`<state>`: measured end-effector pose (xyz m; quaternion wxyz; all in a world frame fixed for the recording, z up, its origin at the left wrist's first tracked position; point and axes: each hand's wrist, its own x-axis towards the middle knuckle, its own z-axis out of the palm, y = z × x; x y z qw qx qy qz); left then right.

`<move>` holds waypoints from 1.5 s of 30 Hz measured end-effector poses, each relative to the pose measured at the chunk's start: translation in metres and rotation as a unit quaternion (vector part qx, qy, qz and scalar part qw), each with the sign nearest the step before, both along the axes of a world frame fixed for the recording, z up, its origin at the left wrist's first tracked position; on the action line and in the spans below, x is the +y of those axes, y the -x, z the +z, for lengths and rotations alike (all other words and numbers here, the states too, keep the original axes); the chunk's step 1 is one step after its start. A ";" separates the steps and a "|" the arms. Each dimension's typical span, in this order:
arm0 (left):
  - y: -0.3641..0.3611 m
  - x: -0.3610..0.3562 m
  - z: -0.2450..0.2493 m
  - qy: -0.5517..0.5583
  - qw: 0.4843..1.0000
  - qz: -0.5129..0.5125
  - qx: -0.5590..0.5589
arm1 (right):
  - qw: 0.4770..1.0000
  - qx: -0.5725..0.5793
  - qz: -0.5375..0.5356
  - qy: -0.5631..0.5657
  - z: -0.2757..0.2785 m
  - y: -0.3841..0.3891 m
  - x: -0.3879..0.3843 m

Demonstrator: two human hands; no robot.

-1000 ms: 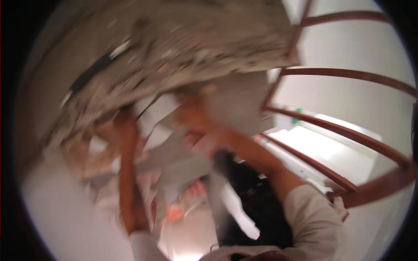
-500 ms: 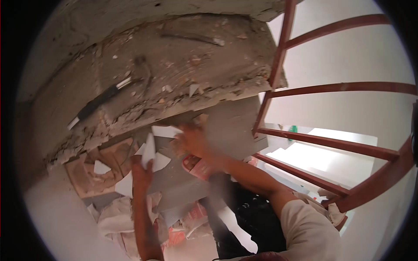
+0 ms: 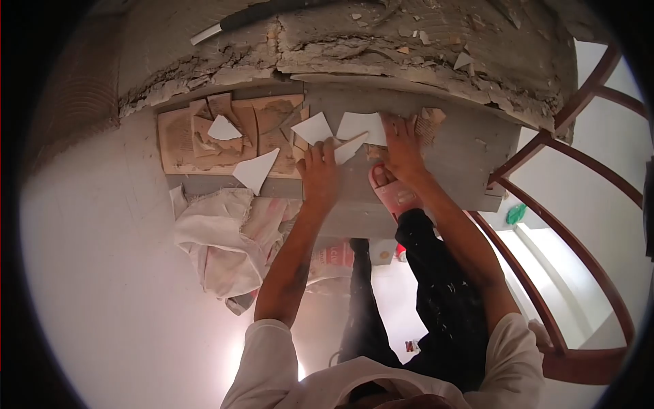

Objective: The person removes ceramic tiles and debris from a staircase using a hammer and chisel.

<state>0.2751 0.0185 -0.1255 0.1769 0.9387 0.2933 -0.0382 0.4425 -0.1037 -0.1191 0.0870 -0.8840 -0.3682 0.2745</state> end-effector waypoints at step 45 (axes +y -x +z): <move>-0.011 0.046 -0.029 0.051 0.997 -0.033 -0.041 | 0.890 -0.063 -0.452 -0.006 -0.063 -0.009 -0.029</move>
